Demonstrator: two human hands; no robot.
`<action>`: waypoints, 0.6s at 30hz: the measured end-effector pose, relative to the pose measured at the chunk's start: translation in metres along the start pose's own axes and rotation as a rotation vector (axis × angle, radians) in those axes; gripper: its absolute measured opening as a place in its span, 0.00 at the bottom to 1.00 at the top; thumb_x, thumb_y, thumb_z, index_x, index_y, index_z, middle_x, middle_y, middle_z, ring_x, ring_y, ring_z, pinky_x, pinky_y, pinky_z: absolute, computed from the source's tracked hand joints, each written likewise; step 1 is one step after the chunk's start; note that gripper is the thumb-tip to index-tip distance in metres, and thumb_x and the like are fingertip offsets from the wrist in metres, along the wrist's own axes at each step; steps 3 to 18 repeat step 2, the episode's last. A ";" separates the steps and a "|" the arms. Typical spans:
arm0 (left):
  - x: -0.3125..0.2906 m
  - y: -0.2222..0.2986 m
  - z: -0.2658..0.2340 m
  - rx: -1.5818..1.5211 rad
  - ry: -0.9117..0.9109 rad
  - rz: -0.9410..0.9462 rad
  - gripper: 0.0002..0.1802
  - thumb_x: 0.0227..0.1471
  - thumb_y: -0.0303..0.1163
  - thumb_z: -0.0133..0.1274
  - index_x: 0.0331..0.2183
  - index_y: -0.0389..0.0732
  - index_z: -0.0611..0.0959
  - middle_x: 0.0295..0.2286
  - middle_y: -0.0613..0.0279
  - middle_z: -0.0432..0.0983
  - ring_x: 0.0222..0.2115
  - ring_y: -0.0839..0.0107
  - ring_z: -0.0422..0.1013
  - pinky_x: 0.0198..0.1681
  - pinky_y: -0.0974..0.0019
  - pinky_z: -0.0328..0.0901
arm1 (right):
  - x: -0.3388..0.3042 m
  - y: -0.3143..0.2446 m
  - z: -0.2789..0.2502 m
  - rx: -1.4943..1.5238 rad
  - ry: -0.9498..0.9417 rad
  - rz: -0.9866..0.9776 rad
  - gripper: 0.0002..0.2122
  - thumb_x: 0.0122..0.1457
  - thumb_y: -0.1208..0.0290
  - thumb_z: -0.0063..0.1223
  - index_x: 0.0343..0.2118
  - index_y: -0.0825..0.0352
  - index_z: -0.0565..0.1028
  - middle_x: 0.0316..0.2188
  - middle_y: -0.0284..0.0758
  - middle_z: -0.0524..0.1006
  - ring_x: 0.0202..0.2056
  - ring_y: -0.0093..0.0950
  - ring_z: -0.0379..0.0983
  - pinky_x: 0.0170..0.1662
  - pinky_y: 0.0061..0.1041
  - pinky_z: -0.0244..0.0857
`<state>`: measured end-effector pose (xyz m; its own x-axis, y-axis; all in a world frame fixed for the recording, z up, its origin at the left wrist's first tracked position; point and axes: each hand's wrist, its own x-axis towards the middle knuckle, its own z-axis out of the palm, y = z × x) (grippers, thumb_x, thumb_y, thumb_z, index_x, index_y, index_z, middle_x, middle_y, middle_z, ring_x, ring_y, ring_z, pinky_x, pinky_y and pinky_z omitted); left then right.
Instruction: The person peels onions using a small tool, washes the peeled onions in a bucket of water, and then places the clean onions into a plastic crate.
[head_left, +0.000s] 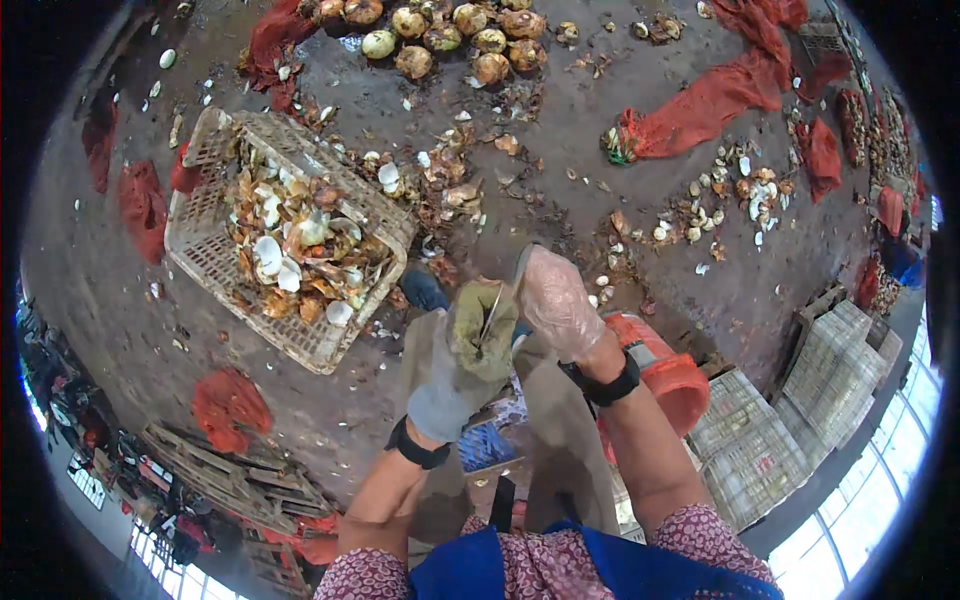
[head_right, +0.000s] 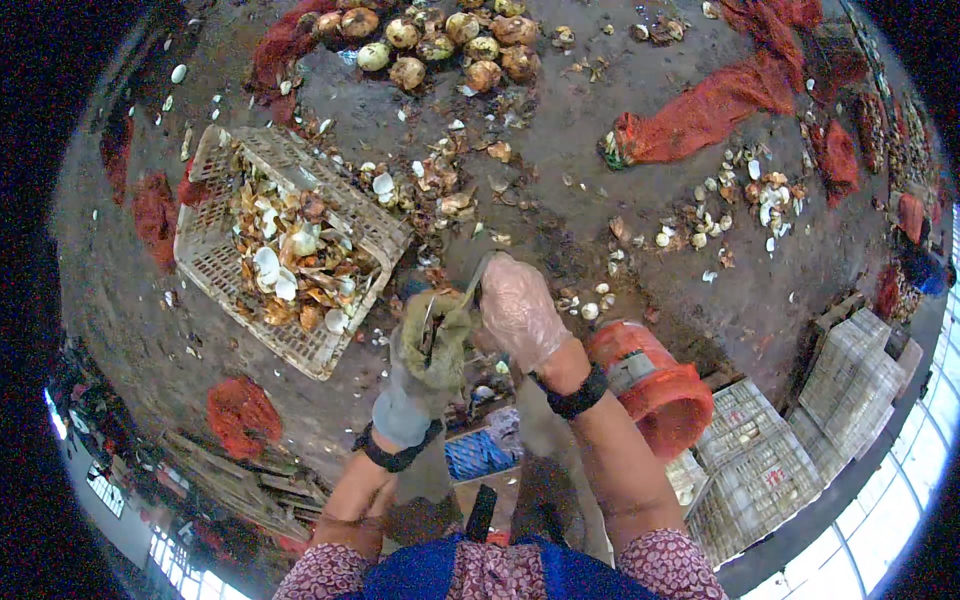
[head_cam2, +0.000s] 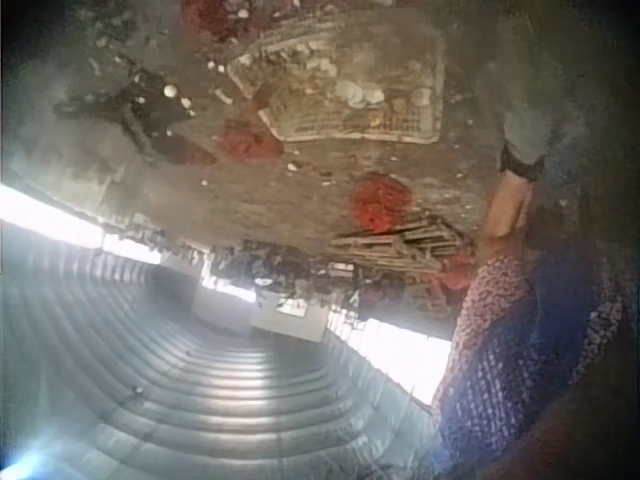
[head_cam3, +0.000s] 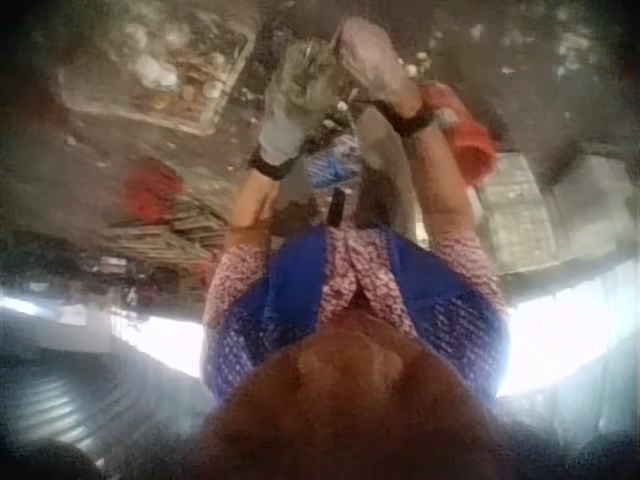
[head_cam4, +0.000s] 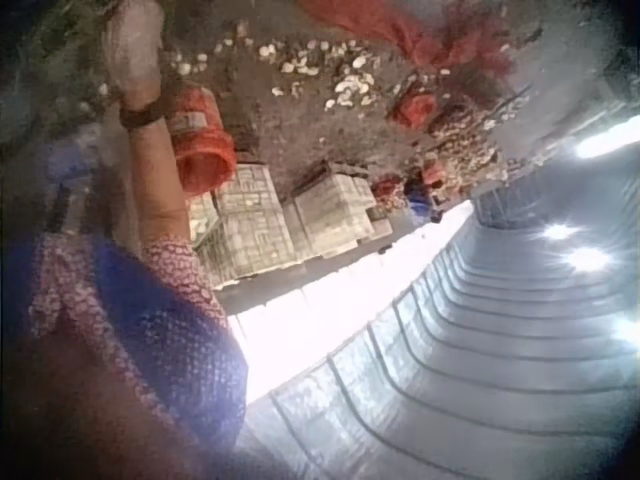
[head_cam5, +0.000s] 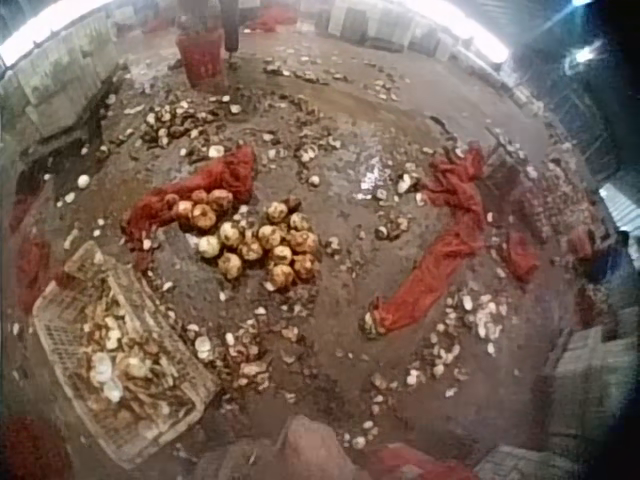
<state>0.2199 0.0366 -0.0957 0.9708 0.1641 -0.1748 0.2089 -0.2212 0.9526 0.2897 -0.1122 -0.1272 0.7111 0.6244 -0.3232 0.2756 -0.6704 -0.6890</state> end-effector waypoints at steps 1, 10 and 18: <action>0.004 0.001 0.000 0.062 -0.052 0.027 0.08 0.55 0.28 0.52 0.39 0.39 0.76 0.33 0.60 0.74 0.33 0.67 0.71 0.39 0.69 0.66 | -0.003 0.004 0.001 0.051 0.097 -0.064 0.16 0.40 0.70 0.59 0.30 0.73 0.69 0.28 0.50 0.71 0.34 0.49 0.70 0.38 0.41 0.65; 0.008 0.006 -0.003 0.134 -0.103 0.052 0.10 0.56 0.29 0.51 0.41 0.40 0.75 0.34 0.58 0.75 0.33 0.64 0.72 0.40 0.68 0.66 | -0.004 0.006 0.005 0.111 0.196 -0.132 0.17 0.41 0.69 0.61 0.31 0.73 0.69 0.33 0.53 0.72 0.40 0.48 0.70 0.42 0.39 0.66; 0.008 0.006 -0.003 0.134 -0.103 0.052 0.10 0.56 0.29 0.51 0.41 0.40 0.75 0.34 0.58 0.75 0.33 0.64 0.72 0.40 0.68 0.66 | -0.004 0.006 0.005 0.111 0.196 -0.132 0.17 0.41 0.69 0.61 0.31 0.73 0.69 0.33 0.53 0.72 0.40 0.48 0.70 0.42 0.39 0.66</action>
